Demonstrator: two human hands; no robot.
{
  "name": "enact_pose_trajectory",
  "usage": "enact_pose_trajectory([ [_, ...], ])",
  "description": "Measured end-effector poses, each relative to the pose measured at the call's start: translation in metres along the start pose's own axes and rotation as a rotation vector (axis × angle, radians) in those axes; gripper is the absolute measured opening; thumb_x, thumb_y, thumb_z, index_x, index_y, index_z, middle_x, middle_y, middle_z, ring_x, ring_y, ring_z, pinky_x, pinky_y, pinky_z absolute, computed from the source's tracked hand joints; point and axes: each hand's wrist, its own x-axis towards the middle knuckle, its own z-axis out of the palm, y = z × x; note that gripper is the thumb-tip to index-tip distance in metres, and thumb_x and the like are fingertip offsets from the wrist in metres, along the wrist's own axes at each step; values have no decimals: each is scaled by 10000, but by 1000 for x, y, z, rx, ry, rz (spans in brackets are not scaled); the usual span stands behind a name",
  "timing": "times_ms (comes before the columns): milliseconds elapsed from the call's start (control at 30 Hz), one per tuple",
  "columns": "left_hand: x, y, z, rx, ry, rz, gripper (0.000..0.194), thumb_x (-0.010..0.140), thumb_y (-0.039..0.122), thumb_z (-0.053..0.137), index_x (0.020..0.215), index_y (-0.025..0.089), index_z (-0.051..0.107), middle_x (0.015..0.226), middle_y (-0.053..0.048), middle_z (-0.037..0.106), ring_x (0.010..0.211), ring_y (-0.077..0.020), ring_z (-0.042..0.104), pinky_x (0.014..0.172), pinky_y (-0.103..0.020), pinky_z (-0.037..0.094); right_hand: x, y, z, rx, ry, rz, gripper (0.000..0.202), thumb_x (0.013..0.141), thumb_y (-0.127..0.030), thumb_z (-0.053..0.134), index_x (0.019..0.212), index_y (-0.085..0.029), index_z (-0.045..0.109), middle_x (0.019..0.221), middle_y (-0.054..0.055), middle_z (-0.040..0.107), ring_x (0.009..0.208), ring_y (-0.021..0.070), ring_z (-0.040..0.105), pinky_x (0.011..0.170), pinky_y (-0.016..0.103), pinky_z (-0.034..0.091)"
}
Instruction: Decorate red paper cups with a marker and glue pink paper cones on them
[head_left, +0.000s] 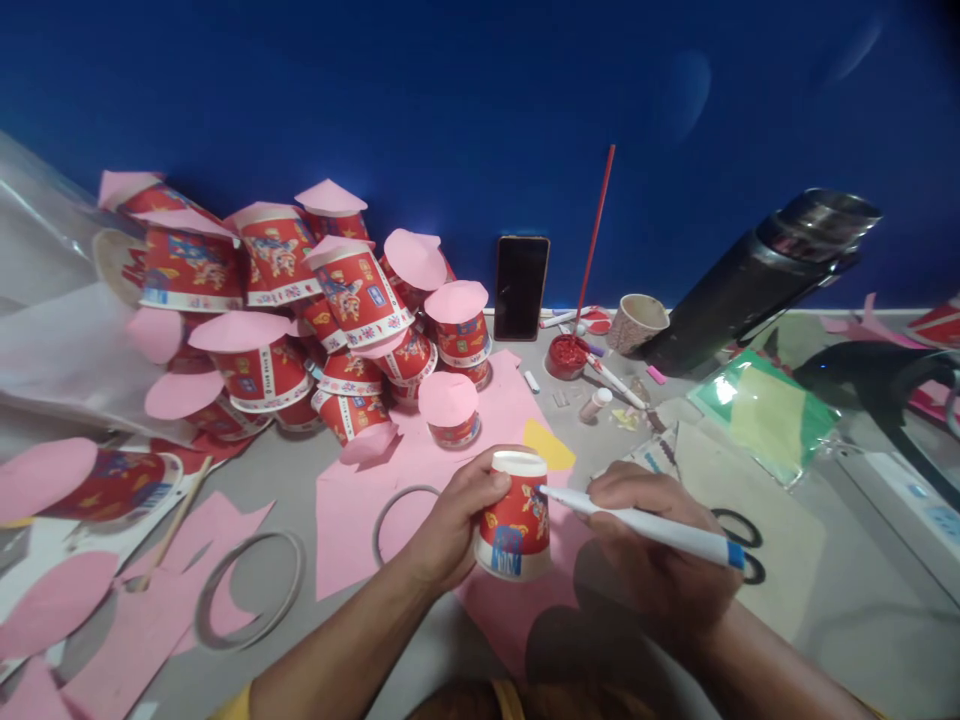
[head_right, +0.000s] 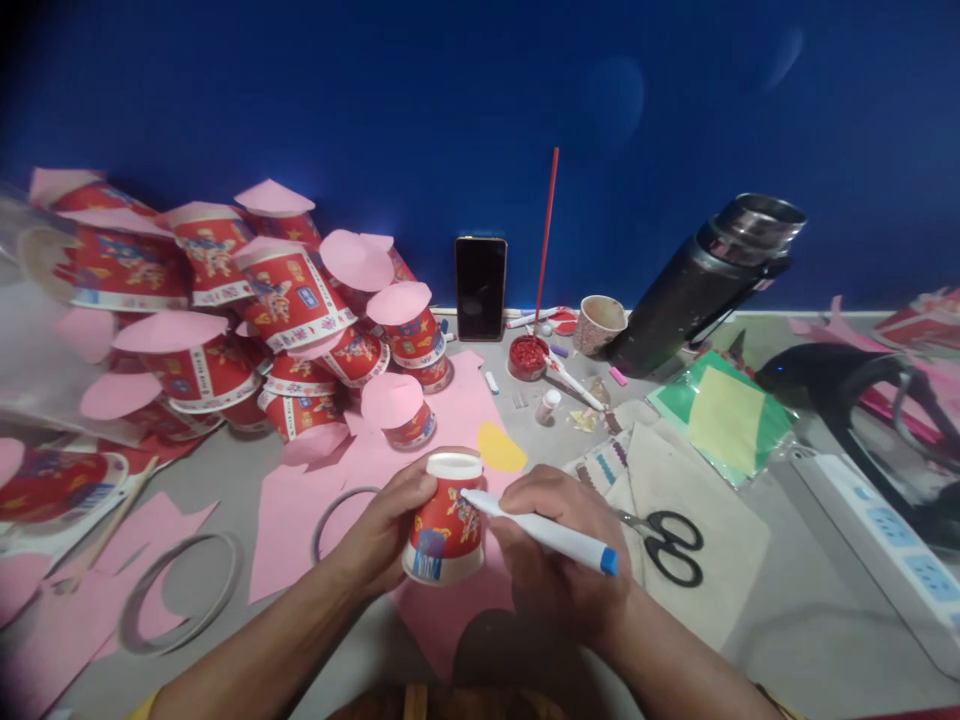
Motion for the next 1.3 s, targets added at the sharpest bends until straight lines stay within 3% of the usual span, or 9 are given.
enact_pose_trajectory([
  [200,-2,-1,0,6,0,-6,402,769,374,898,1089,146,809,942,-93,805,815,-192,739,763,-259,577,1,-2,2,-87,14,-33,114,907,-116,666,950,-222,658,779,19,744,688,181,726,648,311,568],
  [700,0,-2,1,4,-21,-4,376,773,367,909,1066,165,789,887,-67,791,730,-180,718,723,-269,557,5,-2,-1,-104,-35,-71,152,897,-89,640,961,-226,633,757,13,740,650,185,722,617,312,558],
  [967,0,0,2,10,-19,-5,381,766,371,912,1062,169,781,924,-77,799,816,-225,747,732,-281,550,8,-2,0,-111,-23,-93,153,886,-87,638,953,-223,647,744,31,751,636,199,727,604,325,574],
  [1300,2,-2,2,24,0,-1,409,751,369,915,1067,149,778,912,-84,802,799,-222,749,746,-292,559,5,-3,-3,-125,9,-4,125,884,-124,677,948,-232,682,787,26,755,671,195,739,617,308,573],
])
